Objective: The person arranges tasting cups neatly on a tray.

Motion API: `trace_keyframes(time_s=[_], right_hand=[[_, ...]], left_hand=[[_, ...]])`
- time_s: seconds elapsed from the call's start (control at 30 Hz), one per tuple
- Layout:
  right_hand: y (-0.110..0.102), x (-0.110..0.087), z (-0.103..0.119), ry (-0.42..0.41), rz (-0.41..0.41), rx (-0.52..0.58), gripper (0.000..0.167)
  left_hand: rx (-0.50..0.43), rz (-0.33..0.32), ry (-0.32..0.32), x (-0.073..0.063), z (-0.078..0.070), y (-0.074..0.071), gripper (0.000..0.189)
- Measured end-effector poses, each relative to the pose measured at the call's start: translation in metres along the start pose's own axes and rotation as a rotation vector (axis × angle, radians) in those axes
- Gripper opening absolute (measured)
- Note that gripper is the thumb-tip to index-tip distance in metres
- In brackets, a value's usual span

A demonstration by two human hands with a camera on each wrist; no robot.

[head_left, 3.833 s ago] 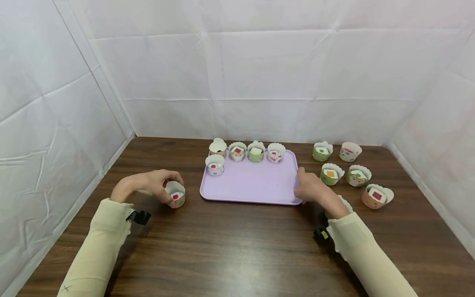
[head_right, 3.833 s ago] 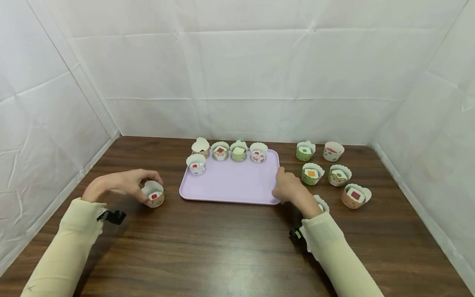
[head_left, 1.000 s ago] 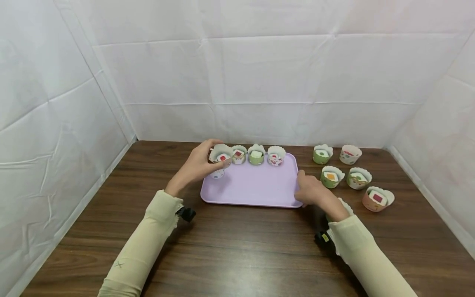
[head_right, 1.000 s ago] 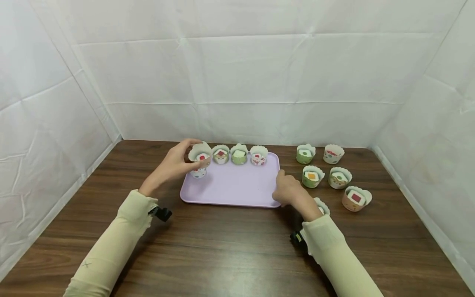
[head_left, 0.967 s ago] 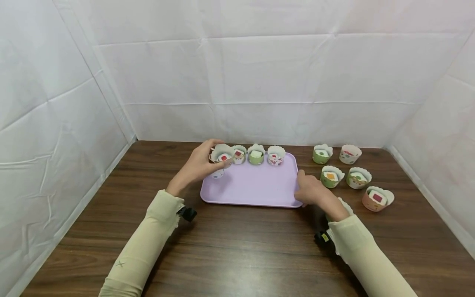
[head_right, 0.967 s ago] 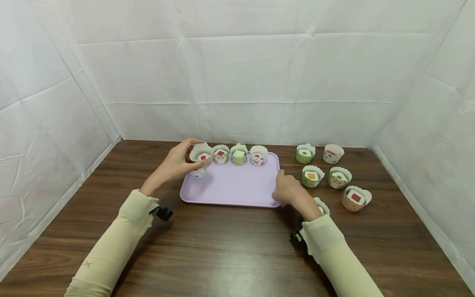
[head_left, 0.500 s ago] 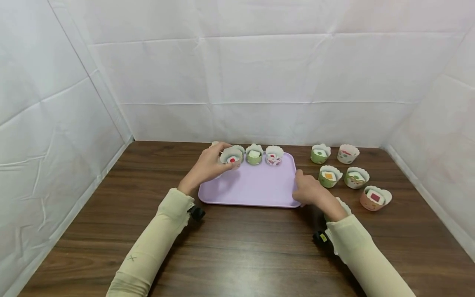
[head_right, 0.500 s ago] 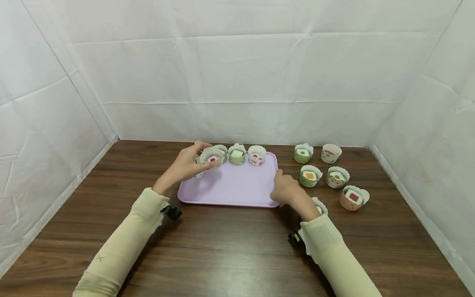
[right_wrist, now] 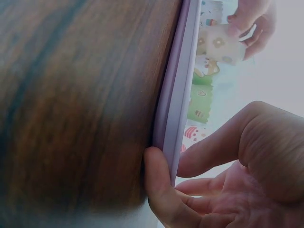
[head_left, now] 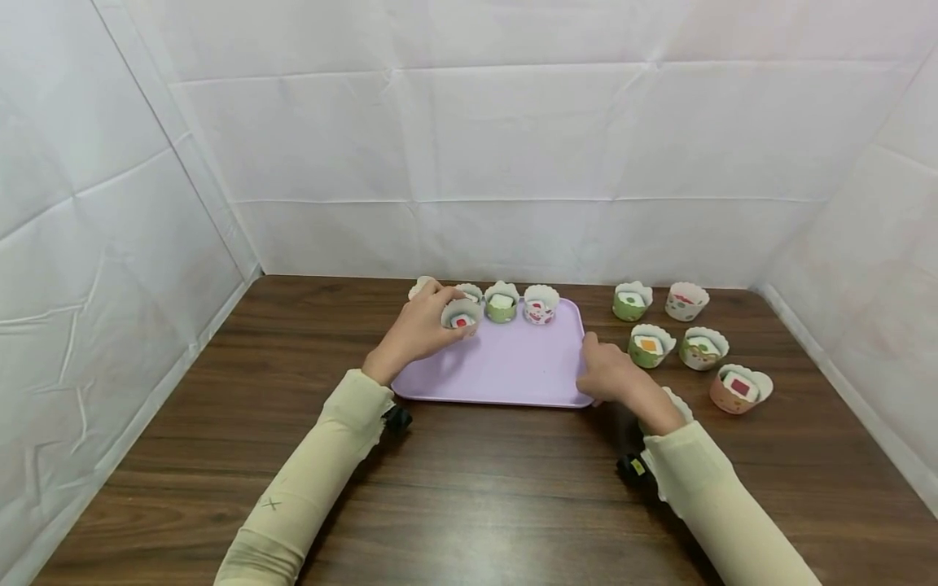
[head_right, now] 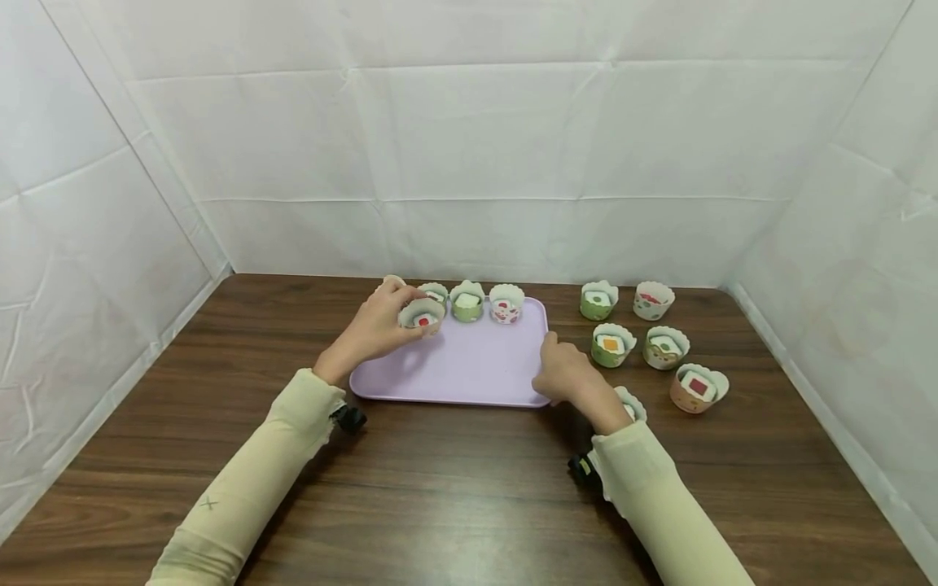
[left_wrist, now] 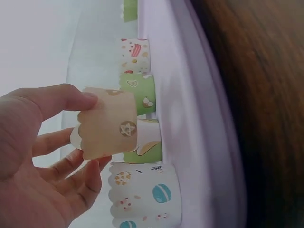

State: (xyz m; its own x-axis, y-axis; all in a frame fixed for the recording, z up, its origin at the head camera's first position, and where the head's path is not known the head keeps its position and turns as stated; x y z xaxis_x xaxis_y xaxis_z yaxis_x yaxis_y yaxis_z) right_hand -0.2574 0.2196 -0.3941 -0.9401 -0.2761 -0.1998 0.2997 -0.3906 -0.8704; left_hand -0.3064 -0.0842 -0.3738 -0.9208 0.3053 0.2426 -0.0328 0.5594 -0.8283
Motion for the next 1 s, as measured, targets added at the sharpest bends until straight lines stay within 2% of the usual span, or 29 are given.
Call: trace_keyframes(time_s=[0.33, 0.63, 0.77, 1.0], right_hand=[[0.0004, 0.0, 0.0012, 0.01, -0.003, 0.004, 0.065], [-0.0001, -0.001, 0.0021, 0.017, -0.008, -0.005, 0.063], [-0.0001, -0.0008, 0.0018, 0.017, -0.007, -0.009, 0.065], [-0.0006, -0.0014, 0.0023, 0.023, 0.001, -0.012, 0.068]], left_hand=[[0.079, 0.051, 0.028, -0.0003, 0.0002, 0.0029, 0.058], [0.115, 0.09, -0.01, -0.0002, -0.0006, 0.006, 0.059], [0.118, 0.088, -0.007, -0.0003, -0.0005, 0.0062, 0.061], [0.072, 0.047, -0.005, 0.0008, 0.0004, 0.0063, 0.06]])
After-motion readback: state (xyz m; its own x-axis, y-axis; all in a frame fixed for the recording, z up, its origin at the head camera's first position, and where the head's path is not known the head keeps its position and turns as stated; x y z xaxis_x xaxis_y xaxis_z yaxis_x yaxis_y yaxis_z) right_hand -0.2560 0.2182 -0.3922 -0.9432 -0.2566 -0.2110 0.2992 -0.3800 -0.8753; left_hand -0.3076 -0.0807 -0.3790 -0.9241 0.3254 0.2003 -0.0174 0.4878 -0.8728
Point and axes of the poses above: each hand's wrist, its own x-axis towards the middle knuckle, its own y-axis out of the palm, z = x × y, the point moved 1 cm from there along x, towards the middle knuckle, and after that the axes turned 7 degrees about -y, right-handed, at the moved point
